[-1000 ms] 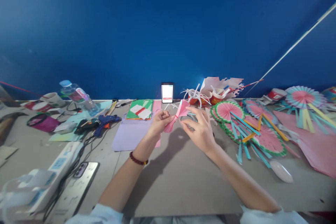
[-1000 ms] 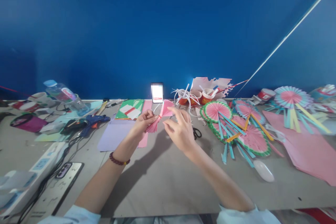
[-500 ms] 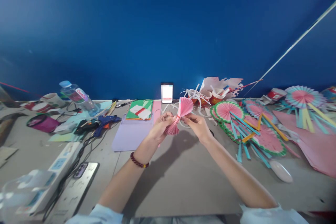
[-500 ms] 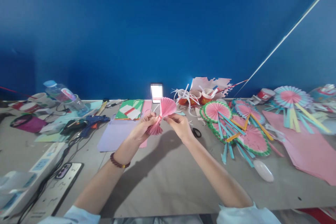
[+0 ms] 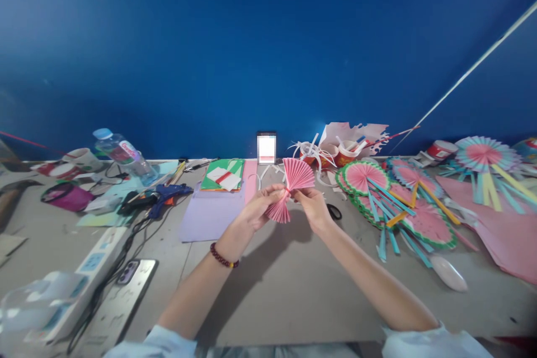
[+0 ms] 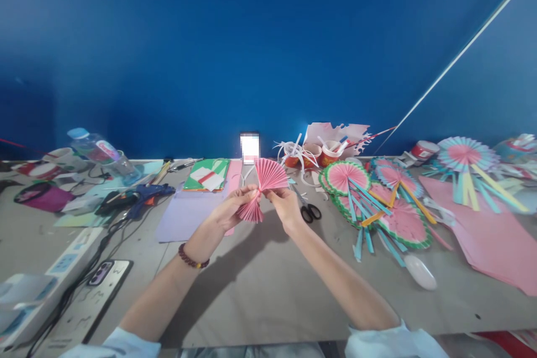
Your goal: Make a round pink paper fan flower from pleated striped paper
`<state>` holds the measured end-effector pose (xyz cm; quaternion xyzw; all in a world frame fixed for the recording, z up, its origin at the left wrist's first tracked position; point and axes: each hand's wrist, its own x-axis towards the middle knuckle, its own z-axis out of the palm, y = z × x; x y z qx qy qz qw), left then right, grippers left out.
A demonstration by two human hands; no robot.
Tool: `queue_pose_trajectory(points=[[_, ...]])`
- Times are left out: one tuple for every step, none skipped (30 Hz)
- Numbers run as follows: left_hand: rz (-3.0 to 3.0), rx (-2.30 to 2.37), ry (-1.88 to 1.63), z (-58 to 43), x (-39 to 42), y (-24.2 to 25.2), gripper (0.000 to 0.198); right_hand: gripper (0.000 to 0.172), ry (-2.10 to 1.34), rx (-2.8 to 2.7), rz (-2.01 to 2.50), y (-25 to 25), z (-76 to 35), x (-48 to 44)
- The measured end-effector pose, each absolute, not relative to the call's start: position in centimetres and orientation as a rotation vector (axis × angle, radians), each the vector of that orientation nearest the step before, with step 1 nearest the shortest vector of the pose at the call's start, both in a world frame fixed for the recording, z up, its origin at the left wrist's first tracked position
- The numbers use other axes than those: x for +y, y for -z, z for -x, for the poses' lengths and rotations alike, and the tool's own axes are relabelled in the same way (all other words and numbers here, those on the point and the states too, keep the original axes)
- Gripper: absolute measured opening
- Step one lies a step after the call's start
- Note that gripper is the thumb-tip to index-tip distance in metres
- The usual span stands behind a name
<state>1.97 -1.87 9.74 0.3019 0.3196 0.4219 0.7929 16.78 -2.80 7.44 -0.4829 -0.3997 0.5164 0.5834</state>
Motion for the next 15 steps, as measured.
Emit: queue_pose_trajectory(points=[[-0.652, 0.69, -0.9, -1.99, -1.9, -9.68, 0.031, 0.012, -1.213, -0.94, 1.132, -7.43, -16.89, -2.72], [-0.654, 0.692, -0.898, -2.0, -1.93, -9.63, 0.029, 0.012, -1.221, -0.944, 1.139, -7.42, -16.96, -2.65], [-0.654, 0.693, -0.899, -2.01, -1.95, -9.58, 0.028, 0.012, -1.231, -0.949, 1.144, -7.41, -17.0, -2.59], [-0.654, 0.694, -0.902, -2.01, -1.96, -9.54, 0.027, 0.012, -1.239, -0.95, 1.149, -7.4, -17.02, -2.55], [-0.654, 0.691, -0.9, -2.01, -1.96, -9.51, 0.027, 0.012, -1.245, -0.949, 1.152, -7.38, -17.01, -2.52], [-0.659, 0.683, -0.896, -2.01, -1.95, -9.47, 0.028, 0.012, -1.25, -0.945, 1.152, -7.37, -16.99, -2.5], [-0.67, 0.669, -0.893, -2.01, -1.93, -9.44, 0.029, 0.013, -1.254, -0.94, 1.151, -7.35, -16.96, -2.5], [-0.685, 0.652, -0.891, -2.02, -1.91, -9.41, 0.029, 0.014, -1.257, -0.932, 1.148, -7.34, -16.94, -2.5], [-0.703, 0.637, -0.89, -2.04, -1.89, -9.37, 0.028, 0.014, -1.259, -0.927, 1.144, -7.33, -16.92, -2.51], [-0.72, 0.628, -0.892, -2.09, -1.88, -9.34, 0.028, 0.015, -1.259, -0.926, 1.139, -7.32, -16.9, -2.52], [-0.733, 0.627, -0.899, -2.16, -1.88, -9.29, 0.028, 0.016, -1.255, -0.93, 1.134, -7.32, -16.9, -2.53], [-0.742, 0.636, -0.911, -2.25, -1.89, -9.23, 0.028, 0.016, -1.247, -0.936, 1.13, -7.31, -16.9, -2.53], [-0.749, 0.652, -0.927, -2.36, -1.89, -9.16, 0.028, 0.016, -1.238, -0.946, 1.126, -7.29, -16.89, -2.53], [-0.754, 0.671, -0.946, -2.48, -1.89, -9.07, 0.028, 0.016, -1.228, -0.955, 1.123, -7.26, -16.89, -2.52], [-0.759, 0.69, -0.968, -2.61, -1.89, -8.96, 0.029, 0.016, -1.22, -0.963, 1.123, -7.21, -16.88, -2.51]])
